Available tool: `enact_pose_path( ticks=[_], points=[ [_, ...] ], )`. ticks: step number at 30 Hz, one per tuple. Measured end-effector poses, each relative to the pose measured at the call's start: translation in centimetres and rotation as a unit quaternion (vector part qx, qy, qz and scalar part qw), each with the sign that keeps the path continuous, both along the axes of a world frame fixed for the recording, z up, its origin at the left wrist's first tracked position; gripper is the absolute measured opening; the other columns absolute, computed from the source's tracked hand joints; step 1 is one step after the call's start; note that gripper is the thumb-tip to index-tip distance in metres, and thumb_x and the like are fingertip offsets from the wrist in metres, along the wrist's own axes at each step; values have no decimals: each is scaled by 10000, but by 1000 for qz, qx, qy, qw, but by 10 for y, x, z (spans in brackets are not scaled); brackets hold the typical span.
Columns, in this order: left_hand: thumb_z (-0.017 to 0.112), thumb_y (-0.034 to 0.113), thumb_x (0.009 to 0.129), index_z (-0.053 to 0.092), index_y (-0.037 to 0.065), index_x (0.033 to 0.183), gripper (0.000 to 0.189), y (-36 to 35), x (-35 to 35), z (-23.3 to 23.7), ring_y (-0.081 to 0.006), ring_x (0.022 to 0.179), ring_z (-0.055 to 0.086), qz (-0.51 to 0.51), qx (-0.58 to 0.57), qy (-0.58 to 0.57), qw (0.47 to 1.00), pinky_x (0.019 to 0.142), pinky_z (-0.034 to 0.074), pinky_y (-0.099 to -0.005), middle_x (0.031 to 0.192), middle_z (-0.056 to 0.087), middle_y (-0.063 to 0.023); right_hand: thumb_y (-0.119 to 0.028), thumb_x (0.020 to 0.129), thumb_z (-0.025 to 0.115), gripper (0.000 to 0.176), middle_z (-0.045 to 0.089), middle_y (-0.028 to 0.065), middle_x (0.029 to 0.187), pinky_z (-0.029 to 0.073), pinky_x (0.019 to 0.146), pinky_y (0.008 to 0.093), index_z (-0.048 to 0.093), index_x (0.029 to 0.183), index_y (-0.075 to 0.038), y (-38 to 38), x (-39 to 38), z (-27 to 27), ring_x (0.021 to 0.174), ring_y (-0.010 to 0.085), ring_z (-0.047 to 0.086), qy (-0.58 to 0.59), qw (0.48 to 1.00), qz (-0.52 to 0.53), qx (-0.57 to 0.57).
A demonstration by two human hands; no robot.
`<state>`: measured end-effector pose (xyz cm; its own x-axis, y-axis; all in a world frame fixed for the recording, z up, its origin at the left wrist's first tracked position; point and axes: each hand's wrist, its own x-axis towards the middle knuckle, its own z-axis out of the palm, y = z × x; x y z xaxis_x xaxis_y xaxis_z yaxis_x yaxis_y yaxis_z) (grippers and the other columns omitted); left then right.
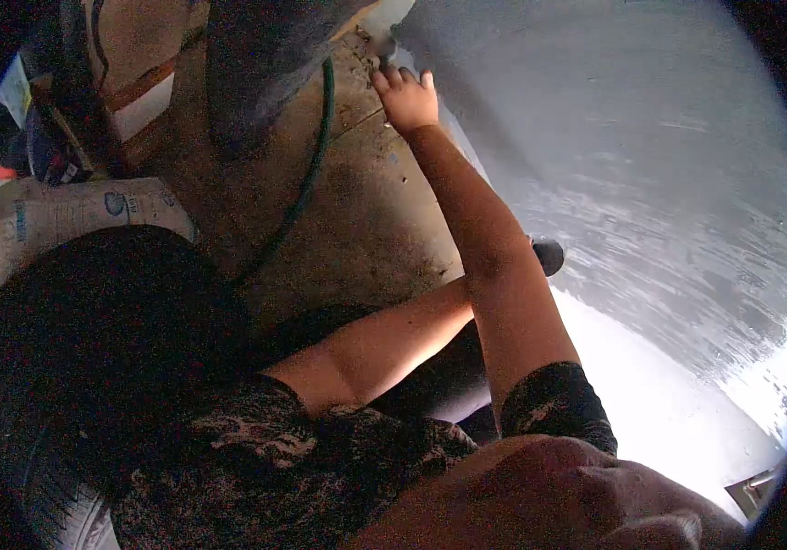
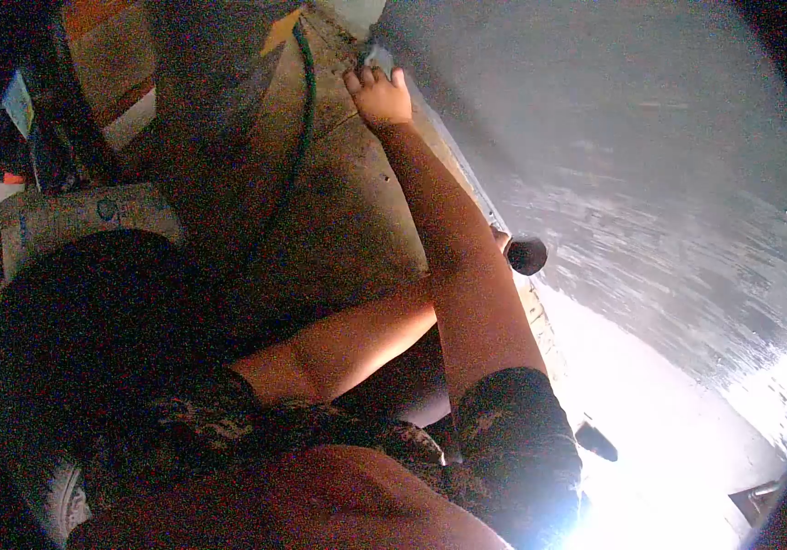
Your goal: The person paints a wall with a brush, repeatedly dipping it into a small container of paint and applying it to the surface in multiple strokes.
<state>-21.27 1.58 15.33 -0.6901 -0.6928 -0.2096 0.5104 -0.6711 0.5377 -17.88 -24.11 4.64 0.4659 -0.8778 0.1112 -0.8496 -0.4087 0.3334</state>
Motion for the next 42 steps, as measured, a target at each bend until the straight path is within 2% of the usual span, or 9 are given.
enact_pose_path(
  ticks=[14, 17, 24, 27, 30, 35, 38, 39, 42],
  points=[
    [522, 315, 965, 619, 96, 1007, 244, -3, -5, 0, -222, 999, 585, 0, -7, -13, 1000, 873, 488, -399, 1032, 624, -91, -210, 921, 488, 332, 635, 71, 1164, 357, 959, 518, 577, 1241, -205, -11, 2, 0, 1124, 231, 579, 42, 998, -10, 45],
    [523, 315, 964, 620, 96, 1005, 243, -2, -8, 1, -222, 999, 585, 1, -9, -12, 1000, 872, 489, -399, 1032, 625, -91, -212, 906, 507, 315, 656, 57, 1088, 363, 932, 498, 591, 1209, -199, -15, 4, -5, 1092, 234, 594, -5, 994, 71, -79],
    [527, 315, 962, 623, 97, 1001, 242, -5, -10, 2, -223, 1000, 587, 4, -14, -12, 1000, 872, 490, -399, 1033, 626, -91, -187, 893, 537, 342, 634, 39, 1122, 381, 922, 510, 570, 1233, -157, -20, 12, 4, 1078, 219, 592, 85, 993, 79, 24],
    [528, 315, 961, 624, 98, 999, 241, -7, -10, 2, -224, 1000, 587, 5, -17, -15, 1000, 871, 490, -398, 1033, 627, -92, -223, 891, 532, 239, 657, 59, 1002, 396, 870, 457, 600, 1100, -129, -23, 2, 1, 1000, 252, 617, 5, 986, 139, -95],
    [529, 315, 960, 625, 98, 998, 240, -8, -10, 5, -224, 1000, 588, 10, -19, -17, 1000, 871, 491, -398, 1033, 627, -92, -177, 894, 536, 364, 655, 47, 1106, 379, 933, 479, 573, 1256, -159, -23, 4, -12, 1051, 221, 609, 122, 990, 69, 2],
    [531, 315, 958, 627, 99, 995, 239, -8, -8, 3, -224, 1001, 589, 11, -25, -19, 999, 870, 491, -398, 1034, 628, -92, -217, 880, 553, 269, 668, 40, 1040, 383, 920, 455, 606, 1134, -148, -25, 2, 2, 1016, 213, 617, 94, 990, 104, 0],
    [533, 315, 957, 628, 99, 993, 239, -11, -8, 2, -225, 1001, 590, 17, -26, -23, 999, 870, 492, -398, 1034, 629, -92, -229, 872, 566, 208, 669, 39, 1010, 379, 900, 441, 625, 1059, -161, -28, 6, 1, 1009, 211, 612, 176, 979, 101, 34],
    [533, 315, 957, 629, 99, 992, 239, -12, -8, 2, -225, 1001, 590, 19, -28, -24, 999, 870, 492, -398, 1034, 629, -93, -230, 867, 571, 177, 670, 46, 982, 375, 891, 433, 638, 1014, -157, -26, 2, -13, 998, 218, 615, 131, 982, 135, -5],
    [535, 315, 956, 630, 100, 991, 238, -11, -9, 4, -225, 1001, 591, 22, -33, -29, 999, 870, 492, -398, 1034, 630, -93, -227, 862, 575, 165, 672, 43, 972, 373, 894, 433, 641, 996, -155, -28, 10, -31, 991, 223, 618, 221, 968, 103, -63]
  ],
)
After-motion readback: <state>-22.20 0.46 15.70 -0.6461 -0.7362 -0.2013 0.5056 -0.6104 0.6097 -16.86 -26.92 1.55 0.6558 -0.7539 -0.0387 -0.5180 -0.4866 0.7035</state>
